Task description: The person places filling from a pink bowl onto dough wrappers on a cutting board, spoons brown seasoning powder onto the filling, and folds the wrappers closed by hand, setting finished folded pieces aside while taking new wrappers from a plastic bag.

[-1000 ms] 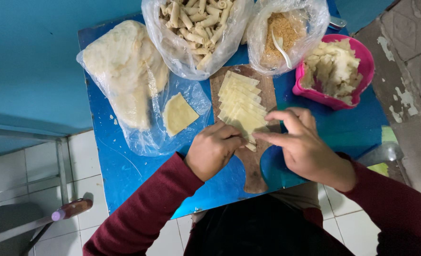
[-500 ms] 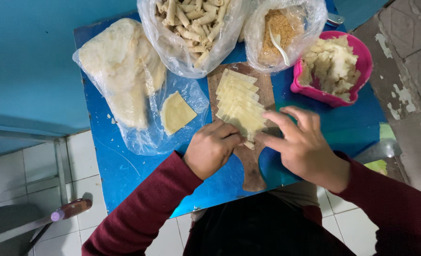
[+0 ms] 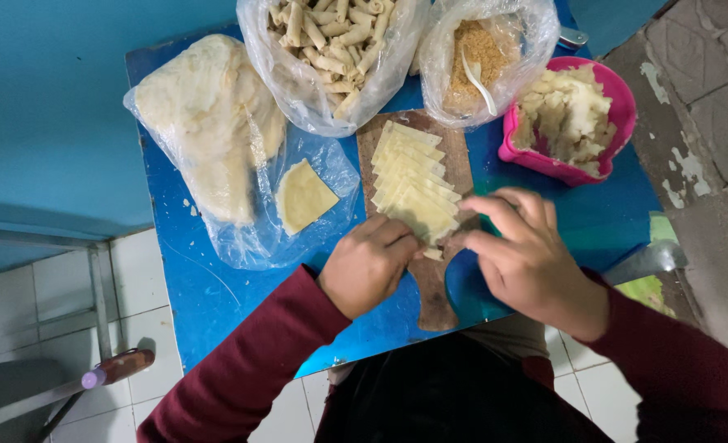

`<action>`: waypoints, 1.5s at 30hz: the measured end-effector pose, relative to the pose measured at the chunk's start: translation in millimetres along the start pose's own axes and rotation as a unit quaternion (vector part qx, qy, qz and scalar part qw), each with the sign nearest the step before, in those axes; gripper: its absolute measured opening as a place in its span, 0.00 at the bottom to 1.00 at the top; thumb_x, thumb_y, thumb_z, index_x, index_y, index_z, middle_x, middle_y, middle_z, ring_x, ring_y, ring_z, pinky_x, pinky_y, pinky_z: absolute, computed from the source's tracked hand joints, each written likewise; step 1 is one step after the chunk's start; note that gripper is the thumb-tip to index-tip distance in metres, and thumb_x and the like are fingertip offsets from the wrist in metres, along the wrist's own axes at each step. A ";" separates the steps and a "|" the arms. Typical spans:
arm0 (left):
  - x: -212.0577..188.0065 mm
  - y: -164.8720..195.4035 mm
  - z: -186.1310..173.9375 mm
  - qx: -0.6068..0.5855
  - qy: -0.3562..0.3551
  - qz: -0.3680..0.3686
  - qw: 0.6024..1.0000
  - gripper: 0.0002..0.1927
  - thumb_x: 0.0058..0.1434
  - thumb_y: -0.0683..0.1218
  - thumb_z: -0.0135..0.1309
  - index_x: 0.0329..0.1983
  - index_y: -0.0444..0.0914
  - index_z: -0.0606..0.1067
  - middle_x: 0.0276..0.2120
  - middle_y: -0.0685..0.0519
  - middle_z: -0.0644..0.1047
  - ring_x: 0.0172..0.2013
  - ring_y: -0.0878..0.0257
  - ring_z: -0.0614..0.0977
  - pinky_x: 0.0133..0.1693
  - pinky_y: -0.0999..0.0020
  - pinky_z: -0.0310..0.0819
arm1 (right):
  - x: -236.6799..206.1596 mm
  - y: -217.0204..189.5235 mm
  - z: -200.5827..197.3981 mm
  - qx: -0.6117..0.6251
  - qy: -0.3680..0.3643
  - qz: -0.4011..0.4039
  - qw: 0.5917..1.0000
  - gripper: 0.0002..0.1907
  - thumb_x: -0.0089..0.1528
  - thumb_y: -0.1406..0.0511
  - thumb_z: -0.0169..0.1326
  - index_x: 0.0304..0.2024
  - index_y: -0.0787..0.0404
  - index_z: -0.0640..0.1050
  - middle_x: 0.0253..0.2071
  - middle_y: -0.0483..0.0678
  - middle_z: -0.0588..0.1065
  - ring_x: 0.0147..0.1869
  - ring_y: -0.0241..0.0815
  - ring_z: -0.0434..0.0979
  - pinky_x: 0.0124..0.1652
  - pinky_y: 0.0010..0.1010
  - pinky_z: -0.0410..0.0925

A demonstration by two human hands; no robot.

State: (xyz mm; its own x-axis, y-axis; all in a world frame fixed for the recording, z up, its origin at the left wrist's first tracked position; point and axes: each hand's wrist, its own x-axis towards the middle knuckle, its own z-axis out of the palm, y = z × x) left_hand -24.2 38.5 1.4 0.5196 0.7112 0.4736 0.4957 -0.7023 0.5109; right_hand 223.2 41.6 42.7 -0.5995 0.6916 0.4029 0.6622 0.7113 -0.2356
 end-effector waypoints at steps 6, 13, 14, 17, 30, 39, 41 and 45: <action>-3.4 8.8 3.6 -0.015 -0.018 -0.021 0.999 0.08 0.56 0.38 0.58 0.40 0.35 0.78 0.39 0.48 0.77 0.41 0.50 0.78 0.46 0.58 0.74 | -2.9 -18.7 21.7 0.125 0.038 0.053 0.990 0.17 0.53 0.67 0.68 0.42 0.60 0.78 0.40 0.46 0.77 0.48 0.50 0.76 0.46 0.40 0.64; -2.1 11.1 3.8 -0.026 -0.020 -0.032 0.999 0.09 0.55 0.36 0.57 0.40 0.37 0.78 0.38 0.47 0.76 0.40 0.49 0.77 0.47 0.57 0.73 | -8.1 -27.5 39.4 0.167 0.063 0.112 0.977 0.15 0.54 0.70 0.67 0.41 0.61 0.76 0.38 0.45 0.79 0.44 0.47 0.78 0.45 0.37 0.68; -2.2 11.3 4.2 -0.027 -0.024 -0.040 0.999 0.10 0.55 0.36 0.57 0.41 0.36 0.78 0.37 0.47 0.76 0.40 0.48 0.77 0.47 0.57 0.73 | -9.2 -28.5 40.7 0.169 0.063 0.124 0.976 0.15 0.54 0.71 0.67 0.41 0.61 0.76 0.37 0.46 0.79 0.43 0.47 0.78 0.45 0.37 0.69; -2.1 11.9 6.9 -0.039 -0.028 -0.068 0.997 0.10 0.55 0.36 0.57 0.40 0.36 0.78 0.36 0.46 0.75 0.40 0.47 0.77 0.46 0.56 0.73 | -11.9 -29.0 44.3 0.202 0.062 0.166 0.963 0.15 0.55 0.71 0.66 0.41 0.62 0.74 0.36 0.46 0.79 0.41 0.44 0.79 0.44 0.35 0.69; 4.3 0.8 6.5 -0.141 0.002 -0.122 0.982 0.05 0.58 0.37 0.59 0.37 0.38 0.77 0.34 0.48 0.78 0.38 0.47 0.79 0.42 0.57 0.74 | -10.1 -15.4 45.7 0.293 0.026 0.198 0.935 0.24 0.57 0.71 0.65 0.53 0.66 0.70 0.35 0.46 0.79 0.35 0.38 0.71 0.39 0.28 0.68; 3.9 2.0 -2.1 -0.077 -0.046 -0.045 0.995 0.07 0.60 0.40 0.57 0.42 0.36 0.77 0.37 0.47 0.77 0.41 0.47 0.78 0.45 0.55 0.73 | -27.2 -29.2 60.1 0.174 0.082 0.151 0.970 0.22 0.60 0.74 0.61 0.56 0.65 0.71 0.45 0.49 0.81 0.51 0.49 0.80 0.52 0.39 0.70; 3.4 3.9 -1.5 -0.071 -0.044 -0.058 0.995 0.06 0.62 0.40 0.58 0.41 0.35 0.77 0.36 0.47 0.76 0.41 0.47 0.77 0.45 0.56 0.73 | -26.5 -30.4 60.0 0.187 0.088 0.151 0.967 0.24 0.58 0.71 0.64 0.55 0.65 0.70 0.43 0.50 0.80 0.50 0.51 0.79 0.51 0.39 0.70; 5.2 3.2 -0.9 -0.019 -0.041 -0.030 0.999 0.04 0.64 0.41 0.58 0.39 0.35 0.77 0.35 0.48 0.76 0.39 0.49 0.77 0.45 0.58 0.73 | -21.0 -30.5 56.1 0.162 0.096 0.156 0.970 0.21 0.60 0.71 0.61 0.55 0.64 0.73 0.44 0.48 0.82 0.50 0.50 0.78 0.50 0.38 0.69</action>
State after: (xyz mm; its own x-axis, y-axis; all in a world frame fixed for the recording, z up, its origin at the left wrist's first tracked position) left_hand -20.5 40.0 6.1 0.5462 0.7453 0.3823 0.5009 -0.6564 0.5642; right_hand 190.4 12.5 -8.3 -0.2777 0.8658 0.4163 0.6031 0.4944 -0.6259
